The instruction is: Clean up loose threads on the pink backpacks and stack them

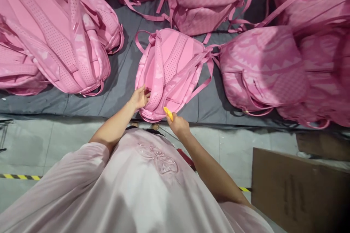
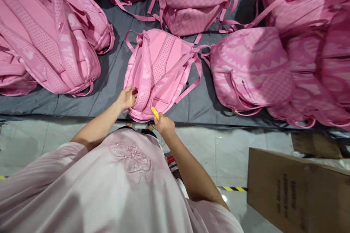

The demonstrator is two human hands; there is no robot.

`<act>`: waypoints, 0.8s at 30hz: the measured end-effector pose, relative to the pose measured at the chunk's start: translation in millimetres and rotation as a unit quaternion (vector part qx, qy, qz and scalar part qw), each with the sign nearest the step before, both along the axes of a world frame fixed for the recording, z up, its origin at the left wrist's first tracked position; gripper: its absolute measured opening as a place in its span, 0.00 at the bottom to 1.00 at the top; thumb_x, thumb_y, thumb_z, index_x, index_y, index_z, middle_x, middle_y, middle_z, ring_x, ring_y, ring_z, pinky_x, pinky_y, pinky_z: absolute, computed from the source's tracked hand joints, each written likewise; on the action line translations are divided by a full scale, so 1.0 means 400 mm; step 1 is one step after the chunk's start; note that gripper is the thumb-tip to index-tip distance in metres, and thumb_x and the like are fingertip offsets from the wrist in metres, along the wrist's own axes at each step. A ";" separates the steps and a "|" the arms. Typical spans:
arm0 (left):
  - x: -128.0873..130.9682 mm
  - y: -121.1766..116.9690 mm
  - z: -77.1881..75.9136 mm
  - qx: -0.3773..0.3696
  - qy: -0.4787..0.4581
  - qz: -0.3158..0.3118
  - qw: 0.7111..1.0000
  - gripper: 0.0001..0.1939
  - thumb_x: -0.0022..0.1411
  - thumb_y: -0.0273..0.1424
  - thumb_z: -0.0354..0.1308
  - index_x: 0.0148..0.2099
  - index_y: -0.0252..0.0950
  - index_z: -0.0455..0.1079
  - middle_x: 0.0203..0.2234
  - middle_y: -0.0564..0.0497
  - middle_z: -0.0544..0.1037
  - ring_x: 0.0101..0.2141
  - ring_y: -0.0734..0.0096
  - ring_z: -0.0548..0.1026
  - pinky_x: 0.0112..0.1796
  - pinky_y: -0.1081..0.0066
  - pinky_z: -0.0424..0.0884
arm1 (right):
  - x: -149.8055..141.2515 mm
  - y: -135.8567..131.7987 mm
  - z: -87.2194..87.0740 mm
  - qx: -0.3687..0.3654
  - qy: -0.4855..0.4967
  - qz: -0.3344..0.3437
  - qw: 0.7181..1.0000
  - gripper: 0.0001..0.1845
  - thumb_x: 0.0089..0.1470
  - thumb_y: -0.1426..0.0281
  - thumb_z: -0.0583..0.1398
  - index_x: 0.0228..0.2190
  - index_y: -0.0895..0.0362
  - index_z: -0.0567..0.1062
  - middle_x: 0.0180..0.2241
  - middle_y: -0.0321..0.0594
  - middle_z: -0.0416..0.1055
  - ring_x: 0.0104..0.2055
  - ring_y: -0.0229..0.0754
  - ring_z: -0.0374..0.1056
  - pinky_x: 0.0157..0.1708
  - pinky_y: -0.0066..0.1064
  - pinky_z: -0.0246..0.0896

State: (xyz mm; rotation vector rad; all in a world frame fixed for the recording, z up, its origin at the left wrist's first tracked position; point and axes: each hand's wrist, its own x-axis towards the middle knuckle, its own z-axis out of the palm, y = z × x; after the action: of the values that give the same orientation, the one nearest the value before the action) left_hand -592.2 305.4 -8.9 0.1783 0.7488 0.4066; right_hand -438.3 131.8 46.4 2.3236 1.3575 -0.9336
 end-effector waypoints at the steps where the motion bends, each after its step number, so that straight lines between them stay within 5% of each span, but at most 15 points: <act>1: -0.002 0.003 -0.004 0.009 -0.015 -0.004 1.000 0.19 0.67 0.48 0.52 0.37 0.36 0.70 0.30 0.46 0.79 0.36 0.62 0.81 0.37 0.65 0.76 | 0.001 -0.008 0.000 0.006 -0.007 0.001 1.000 0.25 0.69 0.53 0.45 0.51 0.58 0.68 0.40 0.52 0.78 0.44 0.52 0.76 0.38 0.33 0.62; 8: -0.002 0.009 0.006 0.013 -0.039 0.008 0.999 0.31 0.69 0.54 0.43 0.53 0.32 0.69 0.38 0.41 0.82 0.46 0.54 0.80 0.51 0.51 0.73 | 0.042 -0.123 -0.031 0.045 -0.161 -0.088 0.982 0.21 0.70 0.56 0.47 0.47 0.60 0.68 0.34 0.50 0.78 0.37 0.49 0.77 0.30 0.29 0.56; 16: 0.020 0.024 -0.014 -0.005 -0.079 -0.010 0.997 0.39 0.70 0.55 0.34 0.60 0.25 0.65 0.42 0.35 0.81 0.49 0.51 0.79 0.56 0.49 0.69 | 0.037 -0.023 -0.114 0.054 -0.157 -0.117 0.979 0.21 0.70 0.58 0.47 0.49 0.63 0.65 0.35 0.51 0.77 0.37 0.46 0.76 0.28 0.29 0.53; 24: -0.004 0.022 -0.014 0.032 -0.125 0.011 0.992 0.39 0.66 0.58 0.44 0.62 0.30 0.65 0.50 0.36 0.79 0.55 0.49 0.75 0.60 0.47 0.63 | 0.059 -0.054 -0.083 0.052 -0.153 -0.111 0.981 0.21 0.70 0.57 0.48 0.49 0.61 0.66 0.33 0.49 0.76 0.35 0.46 0.75 0.28 0.29 0.51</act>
State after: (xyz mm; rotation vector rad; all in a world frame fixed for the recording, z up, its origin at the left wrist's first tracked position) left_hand -594.0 314.2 -14.4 0.1763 0.4911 0.4646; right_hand -414.6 110.1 13.4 2.6070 1.0623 -0.5392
